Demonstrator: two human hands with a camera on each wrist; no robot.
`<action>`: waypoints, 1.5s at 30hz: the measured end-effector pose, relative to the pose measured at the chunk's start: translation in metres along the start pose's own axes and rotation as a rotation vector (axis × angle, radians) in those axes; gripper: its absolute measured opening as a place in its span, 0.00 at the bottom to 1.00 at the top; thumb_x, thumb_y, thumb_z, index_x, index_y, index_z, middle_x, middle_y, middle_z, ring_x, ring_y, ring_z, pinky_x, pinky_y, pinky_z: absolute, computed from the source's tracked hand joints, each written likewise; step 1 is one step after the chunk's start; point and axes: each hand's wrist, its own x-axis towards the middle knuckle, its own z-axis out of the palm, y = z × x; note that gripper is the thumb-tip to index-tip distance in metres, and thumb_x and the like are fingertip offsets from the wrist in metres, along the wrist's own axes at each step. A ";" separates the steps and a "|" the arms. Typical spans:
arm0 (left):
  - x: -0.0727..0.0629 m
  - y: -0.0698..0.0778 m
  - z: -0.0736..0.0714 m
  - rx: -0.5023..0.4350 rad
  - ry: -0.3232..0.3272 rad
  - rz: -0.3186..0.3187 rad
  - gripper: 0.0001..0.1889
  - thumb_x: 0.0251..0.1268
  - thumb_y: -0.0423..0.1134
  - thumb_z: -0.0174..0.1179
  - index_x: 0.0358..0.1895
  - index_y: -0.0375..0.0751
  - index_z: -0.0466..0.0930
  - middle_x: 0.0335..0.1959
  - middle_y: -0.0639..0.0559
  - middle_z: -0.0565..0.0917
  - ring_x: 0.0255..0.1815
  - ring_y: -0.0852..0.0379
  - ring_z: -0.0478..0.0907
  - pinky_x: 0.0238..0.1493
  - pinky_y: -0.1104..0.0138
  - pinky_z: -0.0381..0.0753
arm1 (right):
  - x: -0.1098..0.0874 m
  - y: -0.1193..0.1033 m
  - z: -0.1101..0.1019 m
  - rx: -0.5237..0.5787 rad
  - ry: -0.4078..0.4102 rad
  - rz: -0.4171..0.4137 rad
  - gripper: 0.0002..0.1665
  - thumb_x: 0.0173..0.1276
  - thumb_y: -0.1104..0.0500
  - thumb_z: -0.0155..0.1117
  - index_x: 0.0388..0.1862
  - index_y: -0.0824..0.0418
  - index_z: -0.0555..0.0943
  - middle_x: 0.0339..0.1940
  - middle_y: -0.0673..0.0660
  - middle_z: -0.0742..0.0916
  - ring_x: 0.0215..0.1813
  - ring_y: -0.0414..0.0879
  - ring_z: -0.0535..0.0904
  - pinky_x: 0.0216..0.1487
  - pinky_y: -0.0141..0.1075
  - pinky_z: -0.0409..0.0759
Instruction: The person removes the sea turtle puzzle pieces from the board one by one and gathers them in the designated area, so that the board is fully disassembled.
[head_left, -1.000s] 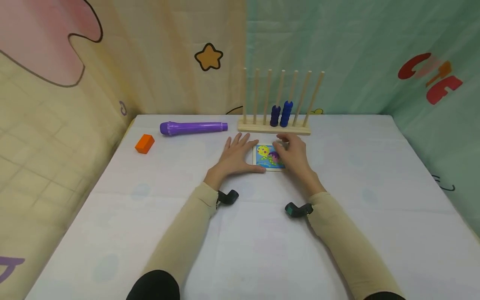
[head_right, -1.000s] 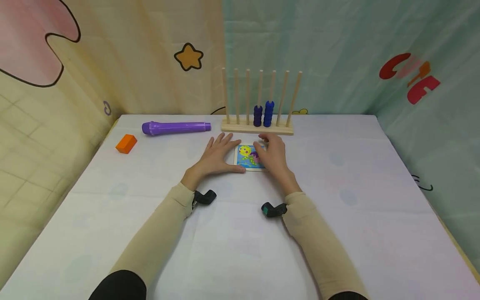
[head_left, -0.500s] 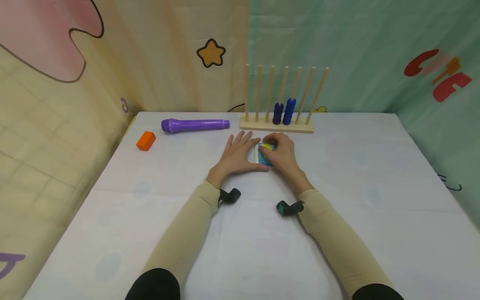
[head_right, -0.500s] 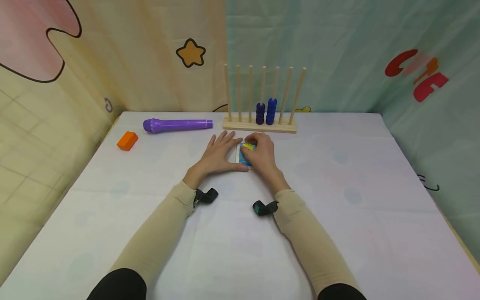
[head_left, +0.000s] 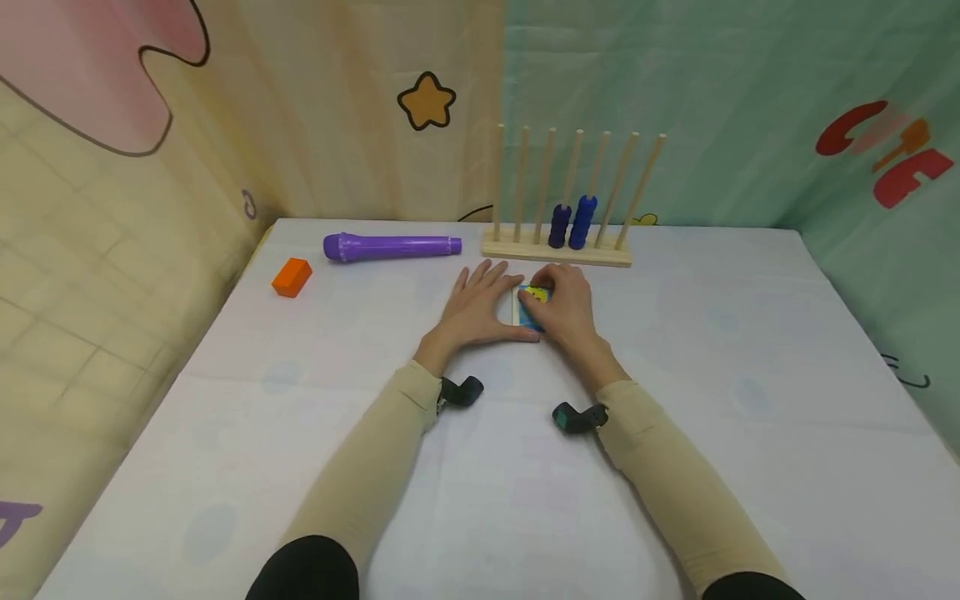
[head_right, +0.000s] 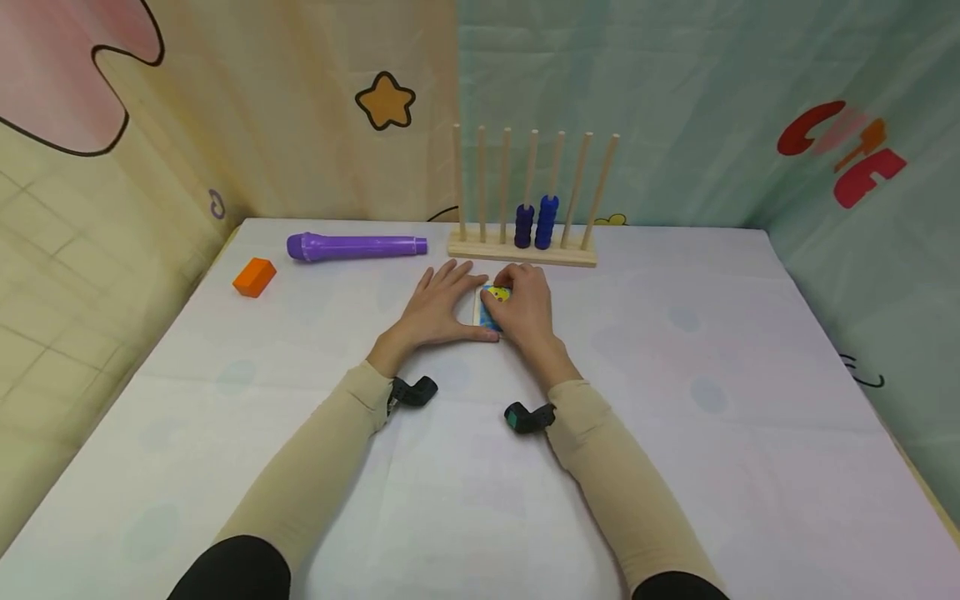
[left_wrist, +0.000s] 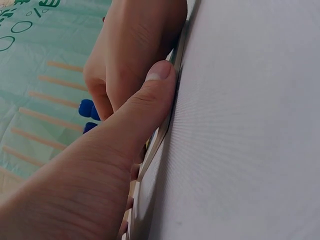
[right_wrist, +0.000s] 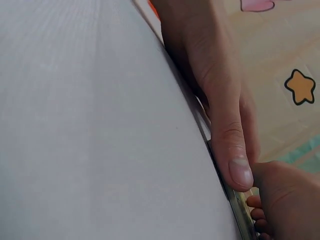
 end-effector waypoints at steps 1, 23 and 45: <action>0.000 0.000 0.000 0.002 0.003 -0.001 0.57 0.50 0.79 0.68 0.83 0.59 0.62 0.88 0.50 0.51 0.90 0.45 0.38 0.88 0.45 0.31 | 0.001 -0.001 0.000 -0.008 -0.003 0.005 0.17 0.63 0.54 0.77 0.40 0.66 0.85 0.38 0.64 0.88 0.47 0.59 0.80 0.54 0.54 0.78; 0.000 -0.001 -0.001 -0.012 0.009 -0.010 0.56 0.49 0.79 0.70 0.82 0.60 0.63 0.88 0.50 0.52 0.90 0.46 0.39 0.88 0.47 0.32 | 0.010 -0.016 0.004 -0.177 -0.011 0.074 0.19 0.57 0.49 0.75 0.35 0.63 0.83 0.34 0.60 0.86 0.44 0.57 0.80 0.47 0.52 0.81; 0.003 -0.002 0.002 0.005 0.002 -0.015 0.57 0.49 0.80 0.68 0.82 0.61 0.62 0.88 0.51 0.52 0.90 0.47 0.38 0.88 0.48 0.31 | 0.008 -0.003 0.011 -0.042 0.083 0.060 0.14 0.56 0.53 0.72 0.34 0.63 0.85 0.35 0.60 0.84 0.41 0.55 0.79 0.45 0.50 0.80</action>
